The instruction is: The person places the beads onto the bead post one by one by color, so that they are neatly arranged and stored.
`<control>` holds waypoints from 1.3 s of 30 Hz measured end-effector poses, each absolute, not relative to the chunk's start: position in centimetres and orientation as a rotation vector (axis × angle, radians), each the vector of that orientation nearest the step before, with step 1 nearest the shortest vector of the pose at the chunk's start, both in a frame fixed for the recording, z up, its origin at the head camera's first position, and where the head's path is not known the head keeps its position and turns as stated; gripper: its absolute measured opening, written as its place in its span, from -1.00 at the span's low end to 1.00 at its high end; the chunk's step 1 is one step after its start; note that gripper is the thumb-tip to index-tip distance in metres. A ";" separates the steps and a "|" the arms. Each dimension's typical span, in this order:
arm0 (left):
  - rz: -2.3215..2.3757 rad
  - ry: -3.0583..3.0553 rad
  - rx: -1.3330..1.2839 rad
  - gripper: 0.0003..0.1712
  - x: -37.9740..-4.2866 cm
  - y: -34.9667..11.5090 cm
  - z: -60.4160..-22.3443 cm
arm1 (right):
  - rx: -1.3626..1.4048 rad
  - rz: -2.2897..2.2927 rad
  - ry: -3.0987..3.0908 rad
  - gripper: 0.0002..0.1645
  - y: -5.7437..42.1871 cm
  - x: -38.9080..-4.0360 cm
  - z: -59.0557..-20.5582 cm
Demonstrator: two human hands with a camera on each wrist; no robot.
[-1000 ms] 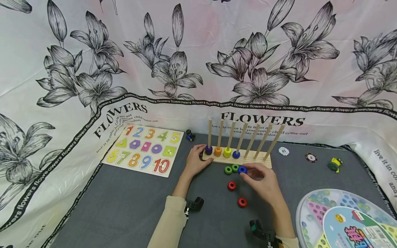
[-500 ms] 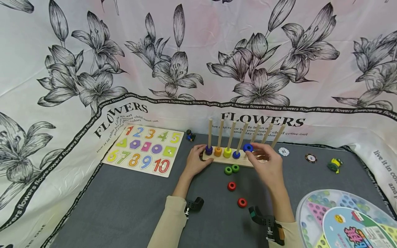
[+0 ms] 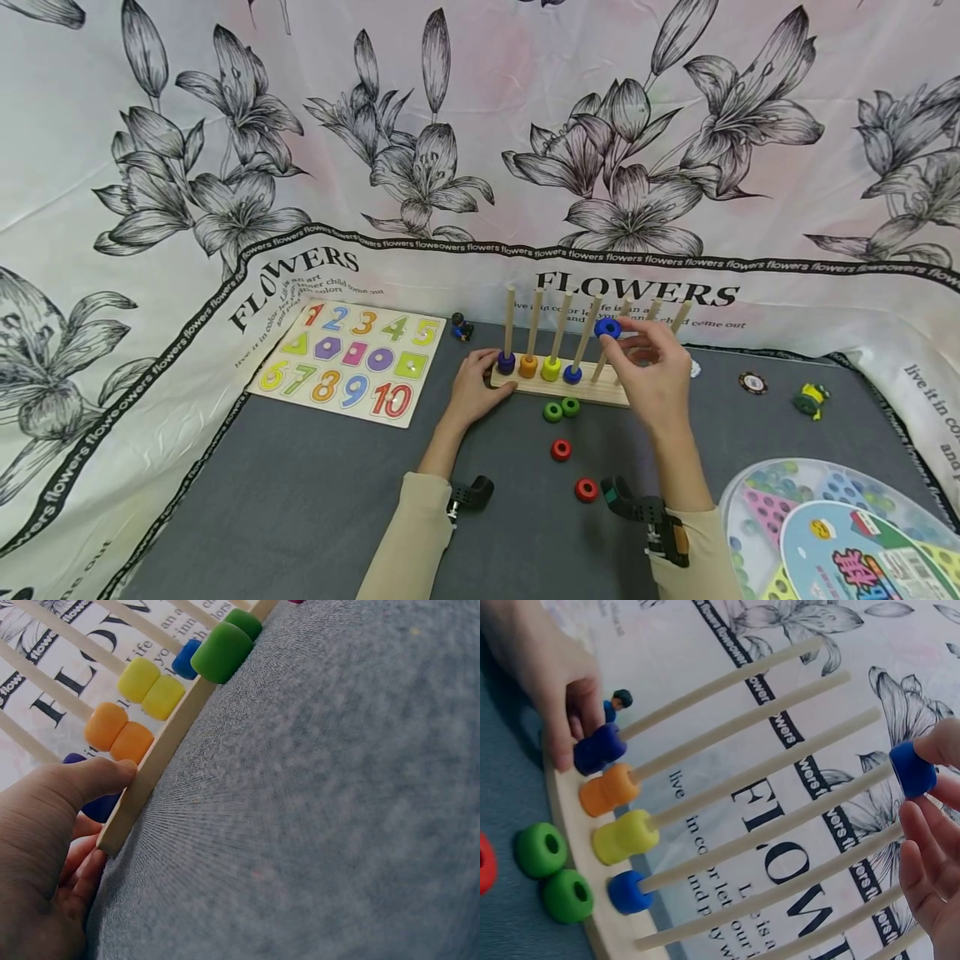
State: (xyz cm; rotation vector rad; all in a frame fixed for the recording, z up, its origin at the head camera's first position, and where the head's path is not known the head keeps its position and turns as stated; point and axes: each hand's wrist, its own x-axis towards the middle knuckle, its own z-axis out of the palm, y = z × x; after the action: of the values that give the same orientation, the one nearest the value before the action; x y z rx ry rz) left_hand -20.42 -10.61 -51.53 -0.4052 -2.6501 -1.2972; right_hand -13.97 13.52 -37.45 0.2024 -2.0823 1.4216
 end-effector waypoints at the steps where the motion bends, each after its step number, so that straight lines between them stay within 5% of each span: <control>1: -1.300 -2.647 -0.408 -0.30 -20.4 -10.6 -51.5 | 0.209 1.419 -2.072 -0.68 13.5 -14.1 -37.2; 39: -1.310 -2.654 -0.391 -0.30 -20.3 -10.6 -51.3 | 0.246 1.243 -2.217 -0.70 13.5 -17.0 -34.0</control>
State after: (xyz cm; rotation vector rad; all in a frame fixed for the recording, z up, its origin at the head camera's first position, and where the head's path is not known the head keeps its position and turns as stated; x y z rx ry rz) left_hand -20.32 -10.63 -51.32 -0.3906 -2.6544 -1.3102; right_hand -17.02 13.50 -33.96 0.2464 -2.2169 1.2432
